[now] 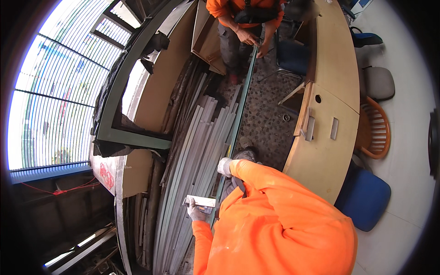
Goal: The person sands the edges of a large glass pane, then attaches metal corner brackets and a long metal frame piece to the glass. A coworker assists by holding the frame and handing over parts.
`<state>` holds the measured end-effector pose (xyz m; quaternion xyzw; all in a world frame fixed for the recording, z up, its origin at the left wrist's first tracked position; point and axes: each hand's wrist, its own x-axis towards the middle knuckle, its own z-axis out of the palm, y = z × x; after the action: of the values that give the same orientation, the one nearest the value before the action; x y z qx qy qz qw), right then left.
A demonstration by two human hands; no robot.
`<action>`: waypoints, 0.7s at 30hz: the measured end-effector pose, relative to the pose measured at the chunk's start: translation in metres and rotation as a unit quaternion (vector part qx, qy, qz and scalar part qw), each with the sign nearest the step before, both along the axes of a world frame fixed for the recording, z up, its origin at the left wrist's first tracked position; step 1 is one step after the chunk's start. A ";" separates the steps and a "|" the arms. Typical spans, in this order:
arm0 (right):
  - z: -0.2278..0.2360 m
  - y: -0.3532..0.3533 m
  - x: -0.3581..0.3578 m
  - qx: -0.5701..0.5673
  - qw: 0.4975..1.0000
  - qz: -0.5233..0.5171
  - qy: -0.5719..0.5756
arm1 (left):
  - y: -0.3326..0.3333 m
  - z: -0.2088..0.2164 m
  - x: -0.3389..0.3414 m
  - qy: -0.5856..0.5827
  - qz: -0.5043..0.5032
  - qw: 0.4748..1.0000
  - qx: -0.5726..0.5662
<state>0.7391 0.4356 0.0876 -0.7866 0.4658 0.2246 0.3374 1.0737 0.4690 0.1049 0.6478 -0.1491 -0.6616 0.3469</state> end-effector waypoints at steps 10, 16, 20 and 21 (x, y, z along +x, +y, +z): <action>-0.007 0.008 -0.037 -0.040 0.993 -0.003 -0.108 | -0.003 0.048 -0.104 0.022 -0.016 0.994 0.108; 0.002 0.006 -0.091 -0.105 0.987 -0.077 -0.089 | -0.037 0.003 -0.122 0.028 -0.091 0.995 0.044; 0.013 0.009 -0.109 -0.109 0.989 -0.065 -0.075 | -0.074 -0.013 -0.140 0.016 -0.090 0.994 0.065; 0.011 0.010 -0.109 -0.105 0.989 -0.063 -0.078 | -0.084 -0.016 -0.144 0.009 -0.083 0.995 0.060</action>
<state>0.6300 0.4456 0.0989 -0.8018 0.5079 0.0902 0.3017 0.9298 0.3853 0.0893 0.6467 -0.1592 -0.7017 0.2529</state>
